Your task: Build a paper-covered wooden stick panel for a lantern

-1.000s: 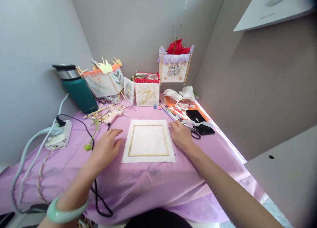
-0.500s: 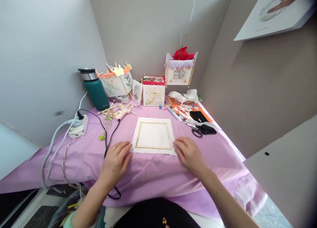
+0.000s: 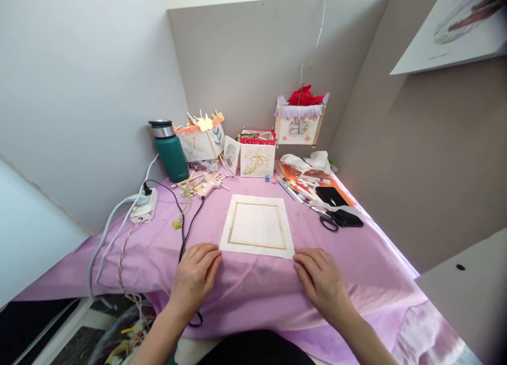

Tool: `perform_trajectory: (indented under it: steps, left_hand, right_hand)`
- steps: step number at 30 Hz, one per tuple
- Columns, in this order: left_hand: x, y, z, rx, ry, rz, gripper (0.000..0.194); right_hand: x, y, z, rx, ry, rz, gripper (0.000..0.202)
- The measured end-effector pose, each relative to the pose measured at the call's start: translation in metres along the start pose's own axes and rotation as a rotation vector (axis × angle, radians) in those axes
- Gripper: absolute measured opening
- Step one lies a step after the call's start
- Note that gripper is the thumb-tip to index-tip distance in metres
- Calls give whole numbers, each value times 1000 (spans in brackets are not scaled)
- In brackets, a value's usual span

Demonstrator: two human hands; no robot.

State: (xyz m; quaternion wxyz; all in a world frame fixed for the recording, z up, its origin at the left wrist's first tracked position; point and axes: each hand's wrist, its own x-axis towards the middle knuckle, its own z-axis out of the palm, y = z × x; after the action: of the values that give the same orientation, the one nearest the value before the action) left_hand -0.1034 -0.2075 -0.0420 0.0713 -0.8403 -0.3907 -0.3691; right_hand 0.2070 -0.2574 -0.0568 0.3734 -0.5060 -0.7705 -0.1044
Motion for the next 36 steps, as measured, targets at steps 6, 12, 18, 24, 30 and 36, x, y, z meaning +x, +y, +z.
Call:
perform_trajectory:
  steps: [6,12,18,24,30,36]
  left_hand:
    - [-3,-9,-8,0,68,-58,10]
    - [22,-30,-20,184,249,-172,15]
    - [39,-34,-6,116,154,-169,15]
    - [26,-35,20,243,52,-130,18]
    - [26,-37,19,263,33,-122,19]
    - [24,-30,17,236,5,-201,22]
  right_hand:
    - [-10,10,-5,123,126,243,8]
    - [0,12,-20,184,250,383,13]
    - [12,25,-23,139,223,511,23]
    - [13,33,-15,96,-55,586,28]
    - [14,29,-15,34,-61,578,28]
    - [11,30,-13,3,-77,573,25]
